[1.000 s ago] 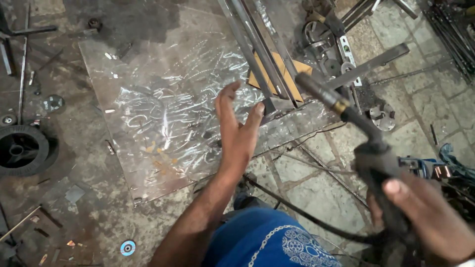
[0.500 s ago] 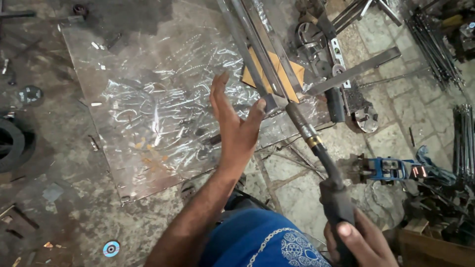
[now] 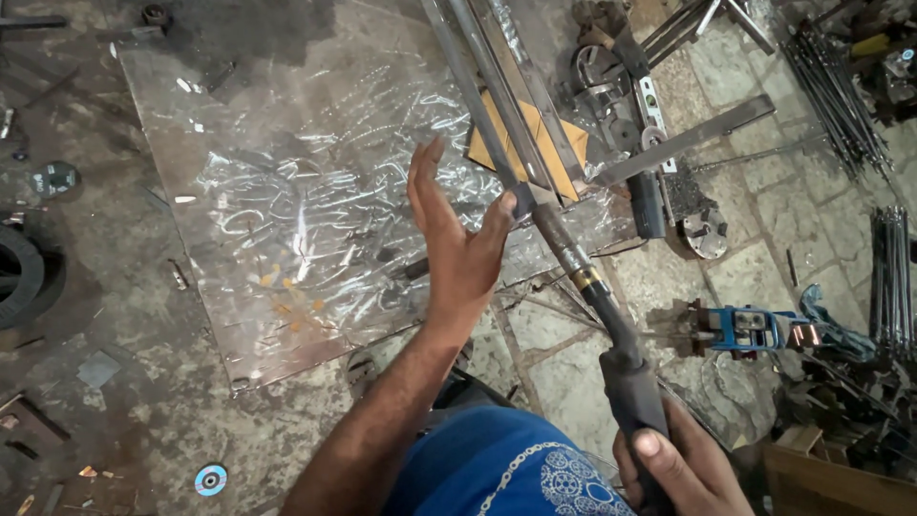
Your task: The person welds a metal frame structure using a welding torch, creating bright sparks and light. They manipulate the frame's position on the workbench to access different joints and continue welding various sections.
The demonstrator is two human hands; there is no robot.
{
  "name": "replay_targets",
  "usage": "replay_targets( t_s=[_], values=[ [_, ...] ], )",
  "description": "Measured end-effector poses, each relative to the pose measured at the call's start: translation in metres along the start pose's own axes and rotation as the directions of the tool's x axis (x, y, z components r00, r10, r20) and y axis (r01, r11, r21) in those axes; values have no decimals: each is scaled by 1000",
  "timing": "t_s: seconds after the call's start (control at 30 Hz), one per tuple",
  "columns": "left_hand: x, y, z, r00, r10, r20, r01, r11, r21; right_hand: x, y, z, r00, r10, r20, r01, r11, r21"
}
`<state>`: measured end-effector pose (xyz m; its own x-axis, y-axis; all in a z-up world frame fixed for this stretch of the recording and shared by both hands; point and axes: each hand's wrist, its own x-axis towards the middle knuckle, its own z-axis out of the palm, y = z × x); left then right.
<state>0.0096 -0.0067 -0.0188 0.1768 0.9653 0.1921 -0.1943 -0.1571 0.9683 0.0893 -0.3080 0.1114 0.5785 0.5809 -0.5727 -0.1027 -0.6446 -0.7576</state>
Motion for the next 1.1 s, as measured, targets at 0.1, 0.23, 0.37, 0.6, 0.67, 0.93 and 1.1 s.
replay_targets(
  t_s=[0.1,0.23,0.37,0.6,0.67,0.93,1.1],
  values=[
    [0,-1,0,1000,17,-2,-17,1000,-3,1,-5,3,1000,7,10,-8,1000,28],
    [-1,-1,1,1000,20,-2,-20,1000,-11,2,-7,4,1000,11,-6,-11,1000,1],
    [-2,-2,1,999,45,-24,-46,997,-54,-3,-18,14,999,9,33,-8,1000,-8],
    [1,2,0,998,18,-55,-20,999,-43,3,-6,5,1000,11,8,-11,1000,29],
    [2,-1,2,998,27,-58,-28,999,-31,3,-5,3,1000,19,16,-20,999,45],
    [0,-5,5,998,22,-57,-25,999,-47,1,-38,25,996,82,-40,-84,996,-35],
    [-1,-2,2,999,29,-46,-32,998,-61,-3,-13,10,998,57,30,-61,989,138]
  ],
)
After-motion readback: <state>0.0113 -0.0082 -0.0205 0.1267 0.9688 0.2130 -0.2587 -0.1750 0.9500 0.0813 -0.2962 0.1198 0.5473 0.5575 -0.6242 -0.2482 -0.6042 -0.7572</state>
